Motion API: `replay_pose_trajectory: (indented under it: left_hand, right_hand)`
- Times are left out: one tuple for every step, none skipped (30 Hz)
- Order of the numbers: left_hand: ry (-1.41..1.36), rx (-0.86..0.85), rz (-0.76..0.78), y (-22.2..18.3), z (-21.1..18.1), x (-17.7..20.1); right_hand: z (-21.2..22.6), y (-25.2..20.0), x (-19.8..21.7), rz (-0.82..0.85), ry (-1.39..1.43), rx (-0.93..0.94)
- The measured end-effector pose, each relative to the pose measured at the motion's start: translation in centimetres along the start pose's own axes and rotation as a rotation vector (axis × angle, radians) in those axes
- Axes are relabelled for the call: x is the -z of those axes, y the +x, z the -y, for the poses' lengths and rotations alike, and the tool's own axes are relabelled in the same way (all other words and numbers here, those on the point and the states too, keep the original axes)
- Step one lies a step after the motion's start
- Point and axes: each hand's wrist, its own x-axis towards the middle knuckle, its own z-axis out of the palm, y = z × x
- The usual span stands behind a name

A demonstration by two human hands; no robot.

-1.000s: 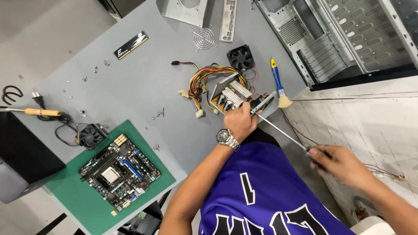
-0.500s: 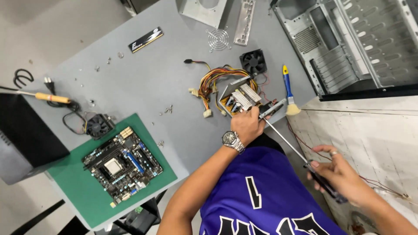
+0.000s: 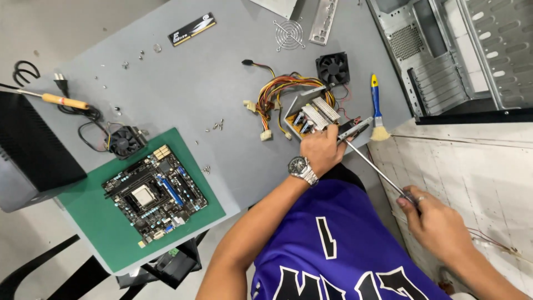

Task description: Finalizing the internal assembly of a computer power supply unit by screwing the casing and positioning the fan.

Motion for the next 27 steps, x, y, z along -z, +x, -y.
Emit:
replay_pose_trajectory:
  left_hand:
    - [-0.002,0.003,0.000,-0.1,0.0,-0.2]
    - [0.000,-0.015,0.020,-0.3,-0.1,-0.4]
    - [0.001,-0.036,0.042,-0.3,0.0,-0.6]
    - [0.000,-0.038,0.043,-0.3,0.1,-0.6]
    - [0.002,-0.041,0.037,-0.2,0.1,-0.7]
    - [0.003,-0.045,0.032,-0.2,0.1,-0.7]
    - [0.002,-0.043,0.029,-0.3,0.1,-0.6]
    - [-0.009,-0.035,0.020,-0.3,0.2,-0.5]
    - [-0.015,-0.021,0.016,-0.7,0.4,-0.2]
    - [-0.009,-0.013,0.019,-0.7,0.8,0.1]
    - [-0.007,-0.016,-0.006,-0.8,1.2,0.5]
    - [-0.003,-0.020,-0.031,-0.8,1.7,1.0]
    - [0.015,0.003,-0.044,-1.3,2.6,1.0]
    - [-0.017,0.024,-0.041,-1.7,3.4,1.1]
    - [-0.042,0.047,-0.036,-2.5,4.2,1.5]
    - [-0.017,0.073,-0.047,-3.1,5.1,1.7]
    - [-0.068,0.114,-0.021,-3.6,5.9,1.6]
    - [-0.120,0.154,0.003,-4.2,6.7,1.5]
    - [-0.108,0.175,-0.012,-5.0,7.7,1.1]
    - [-0.122,0.186,0.043,-5.9,8.6,0.8]
    - [-0.137,0.197,0.096,-6.6,9.5,0.4]
    - [-0.127,0.216,0.081,-7.8,10.3,0.5]
    - [-0.125,0.254,0.178,-8.7,11.2,0.5]
    - [-0.126,0.292,0.276,-9.6,12.0,0.5]
    - [-0.119,0.306,0.255,-9.5,12.7,2.7]
    - [-0.192,0.355,0.169,-9.4,13.4,4.8]
    - [-0.266,0.402,0.091,-9.7,13.9,7.0]
  right_hand:
    - [0.0,0.2,0.6,0.001,-0.003,0.000]
    - [-0.1,0.3,1.2,0.100,0.081,-0.118]
    - [-0.1,0.5,1.8,0.196,0.169,-0.237]
    - [-0.5,0.7,1.6,0.196,0.170,-0.239]
    - [-1.0,0.9,1.4,0.254,0.462,-0.194]
    - [-1.5,1.1,1.2,0.301,0.757,-0.142]
    - [-2.2,1.5,0.7,0.300,0.753,-0.141]
    - [-2.8,2.0,0.2,0.474,1.065,-0.245]
    - [-3.3,2.4,-0.5,0.661,1.384,-0.346]
    - [-4.2,3.4,-1.5,0.670,1.379,-0.346]
    - [-5.1,4.4,-2.5,0.799,1.468,-0.313]
    - [-5.8,5.5,-3.5,0.930,1.554,-0.279]
    - [-4.2,5.4,-3.0,0.951,1.526,-0.269]
    - [-2.5,5.1,-2.4,0.744,1.112,-0.160]
    - [-0.9,4.6,-2.1,0.534,0.711,-0.034]
    - [-1.1,5.3,-3.3,0.555,0.691,-0.008]
    - [-1.5,5.8,-4.4,0.416,0.492,0.045]
    - [-1.8,6.4,-5.5,0.274,0.301,0.104]
    - [-2.5,7.0,-6.8,0.282,0.283,0.124]
    - [-3.2,7.6,-8.0,0.256,0.356,0.154]
    - [-3.9,8.3,-9.1,0.229,0.430,0.184]
    - [-3.9,8.3,-9.7,0.237,0.413,0.204]
    - [-3.9,8.5,-10.3,0.171,0.394,0.161]
    - [-4.0,8.7,-10.8,0.103,0.375,0.120]
    - [-3.3,8.2,-10.2,0.103,0.361,0.141]
    - [-2.6,7.7,-9.7,0.116,0.407,0.065]
    - [-2.2,6.7,-9.5,0.133,0.456,-0.021]
